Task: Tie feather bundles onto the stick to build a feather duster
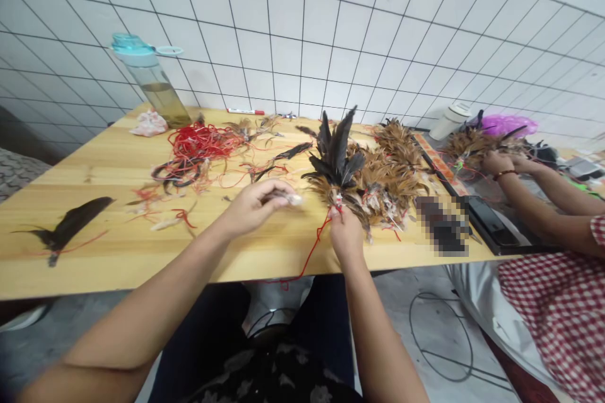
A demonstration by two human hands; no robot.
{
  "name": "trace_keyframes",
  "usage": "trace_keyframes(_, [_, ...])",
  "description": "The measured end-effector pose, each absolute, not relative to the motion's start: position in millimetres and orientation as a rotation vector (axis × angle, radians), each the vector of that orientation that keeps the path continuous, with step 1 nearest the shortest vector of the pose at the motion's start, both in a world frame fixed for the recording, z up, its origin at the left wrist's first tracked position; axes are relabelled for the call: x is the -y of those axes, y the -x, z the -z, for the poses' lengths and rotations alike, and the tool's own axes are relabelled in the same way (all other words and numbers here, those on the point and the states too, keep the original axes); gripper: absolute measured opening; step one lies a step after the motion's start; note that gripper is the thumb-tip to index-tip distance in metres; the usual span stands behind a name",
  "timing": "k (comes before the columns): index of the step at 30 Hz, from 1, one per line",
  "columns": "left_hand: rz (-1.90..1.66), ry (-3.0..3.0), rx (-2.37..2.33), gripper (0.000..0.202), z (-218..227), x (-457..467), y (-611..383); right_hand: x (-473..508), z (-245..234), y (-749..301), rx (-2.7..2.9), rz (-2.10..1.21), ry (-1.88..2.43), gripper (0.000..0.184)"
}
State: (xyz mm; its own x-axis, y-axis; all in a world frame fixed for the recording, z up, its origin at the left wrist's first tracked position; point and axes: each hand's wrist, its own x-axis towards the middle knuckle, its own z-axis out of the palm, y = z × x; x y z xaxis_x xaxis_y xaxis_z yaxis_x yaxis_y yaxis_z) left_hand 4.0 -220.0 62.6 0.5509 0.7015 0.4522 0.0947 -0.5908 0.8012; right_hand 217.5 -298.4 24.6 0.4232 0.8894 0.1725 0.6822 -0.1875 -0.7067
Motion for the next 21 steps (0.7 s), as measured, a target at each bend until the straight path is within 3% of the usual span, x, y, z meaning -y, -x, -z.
trace_keyframes(6, [-0.976,-2.355,-0.411,0.01,-77.5,241.5,-26.1,302.2,-46.0,-182.6,1.598,-0.357,2.193,0.026])
trace_keyframes(21, [-0.862,-2.543,-0.593,0.018,-58.2,235.2,-27.2,322.1,-47.6,-161.5,1.868,-0.242,2.33,0.025])
